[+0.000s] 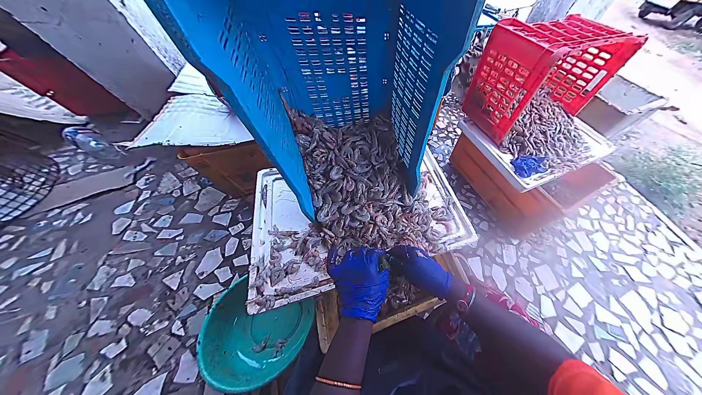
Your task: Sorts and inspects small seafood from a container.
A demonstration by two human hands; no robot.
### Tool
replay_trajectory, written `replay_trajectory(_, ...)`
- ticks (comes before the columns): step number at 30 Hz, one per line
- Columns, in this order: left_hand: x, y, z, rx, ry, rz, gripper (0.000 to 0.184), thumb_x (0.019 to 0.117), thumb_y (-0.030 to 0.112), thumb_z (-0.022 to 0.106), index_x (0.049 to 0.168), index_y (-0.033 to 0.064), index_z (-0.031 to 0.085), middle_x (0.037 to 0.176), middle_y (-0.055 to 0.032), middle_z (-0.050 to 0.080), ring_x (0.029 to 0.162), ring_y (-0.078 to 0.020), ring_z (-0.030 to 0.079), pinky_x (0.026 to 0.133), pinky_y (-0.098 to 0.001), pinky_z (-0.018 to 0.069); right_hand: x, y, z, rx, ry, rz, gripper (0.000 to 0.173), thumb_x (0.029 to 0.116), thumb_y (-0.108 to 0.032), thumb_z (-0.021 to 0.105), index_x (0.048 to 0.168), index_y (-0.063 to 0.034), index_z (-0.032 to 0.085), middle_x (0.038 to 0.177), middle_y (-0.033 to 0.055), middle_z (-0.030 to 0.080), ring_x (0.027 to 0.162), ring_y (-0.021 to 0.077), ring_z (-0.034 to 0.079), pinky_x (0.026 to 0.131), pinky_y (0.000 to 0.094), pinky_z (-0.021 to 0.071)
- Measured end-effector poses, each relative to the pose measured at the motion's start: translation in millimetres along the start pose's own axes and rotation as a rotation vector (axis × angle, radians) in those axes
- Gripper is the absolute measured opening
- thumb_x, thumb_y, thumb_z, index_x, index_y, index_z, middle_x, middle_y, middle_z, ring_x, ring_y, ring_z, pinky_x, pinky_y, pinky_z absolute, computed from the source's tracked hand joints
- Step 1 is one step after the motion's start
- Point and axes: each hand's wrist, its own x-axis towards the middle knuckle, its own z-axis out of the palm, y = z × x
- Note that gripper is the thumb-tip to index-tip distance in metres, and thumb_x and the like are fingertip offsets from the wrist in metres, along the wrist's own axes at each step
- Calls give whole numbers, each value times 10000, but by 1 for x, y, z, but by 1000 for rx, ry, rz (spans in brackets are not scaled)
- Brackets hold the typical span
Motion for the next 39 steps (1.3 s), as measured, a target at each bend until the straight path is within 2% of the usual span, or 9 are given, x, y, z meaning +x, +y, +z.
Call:
replay_trajectory(6, 8, -12, -24, -12, -329, -386, 351, 892, 243, 690, 1238, 189, 716, 1246, -110, 706, 1216, -345, 624, 1167, -622, 276, -3, 4, -8, 98, -9, -44, 265, 1013, -145, 561, 1238, -87, 685, 1065, 35, 734, 963, 100, 695, 923, 327, 568)
replay_trajectory(10, 2, -27, -30, -307, -440, -351, 705, 896, 40, 585, 1480, 432, 533, 1460, 24, 601, 1360, -280, 533, 1111, -613, 363, -3, 3, -6, 101, 19, -52, 253, 956, -95, 604, 1188, -90, 703, 1048, 49, 724, 924, 116, 681, 874, 344, 566)
replay_trajectory(14, -2, -17, -32, -406, -490, -309, 524, 908, 33, 575, 1328, 322, 694, 1348, -7, 677, 1328, -252, 562, 1151, -590, 328, 0, 3, 5, -50, 34, -113, 268, 991, -280, 625, 1185, -113, 704, 1142, 65, 714, 1081, 150, 660, 991, 387, 515)
replay_trajectory(18, 0, -19, -36, -253, -470, -344, 463, 926, 81, 579, 1284, 340, 716, 1279, -11, 713, 1272, -244, 602, 1159, -585, 294, -7, -2, -1, 272, -21, -104, 223, 1028, -208, 557, 1148, -40, 642, 980, 26, 651, 860, 72, 624, 800, 276, 544)
replay_trajectory(21, -2, -31, -35, -407, -472, -446, 416, 960, 106, 565, 1292, 308, 714, 1308, -2, 700, 1279, -221, 602, 1125, -545, 378, 0, 10, -8, 27, -71, -69, 291, 1005, -250, 619, 1252, -119, 698, 1227, 34, 698, 1134, 112, 646, 1021, 341, 514)
replay_trajectory(23, -8, -37, -23, -705, -365, -420, 378, 962, 42, 574, 1257, 217, 732, 1350, -49, 666, 1306, -193, 578, 1119, -458, 436, 3, 16, -1, -53, -102, -93, 395, 985, -279, 639, 1353, -137, 657, 1393, 71, 628, 1302, 164, 570, 1129, 384, 440)
replay_trajectory(28, -21, -23, 5, -1231, -159, -317, 414, 957, -37, 396, 1280, -23, 654, 1421, -171, 589, 1359, -189, 525, 1146, -330, 422, -2, 9, 35, 303, -29, -133, 413, 1057, -163, 508, 1428, 16, 540, 1385, 184, 603, 1246, 185, 597, 1089, 352, 463)
replay_trajectory(34, -24, -25, -8, -1322, -44, -589, 412, 1094, 103, 301, 1434, -58, 470, 1390, -149, 583, 1232, -126, 582, 1058, -296, 478, -5, 8, 49, 614, 41, -288, 294, 1058, -128, 421, 1217, 45, 597, 1068, 103, 676, 956, 130, 664, 890, 324, 567)
replay_trajectory(39, -23, -66, -44, -1605, 501, -1000, 507, 1124, 237, 132, 1606, 127, 246, 1644, -69, 343, 1443, -195, 427, 1097, -445, 427, -8, 37, 7, -293, -167, -32, 363, 1018, -282, 580, 1336, -122, 651, 1337, 130, 631, 1240, 266, 610, 1053, 511, 491)
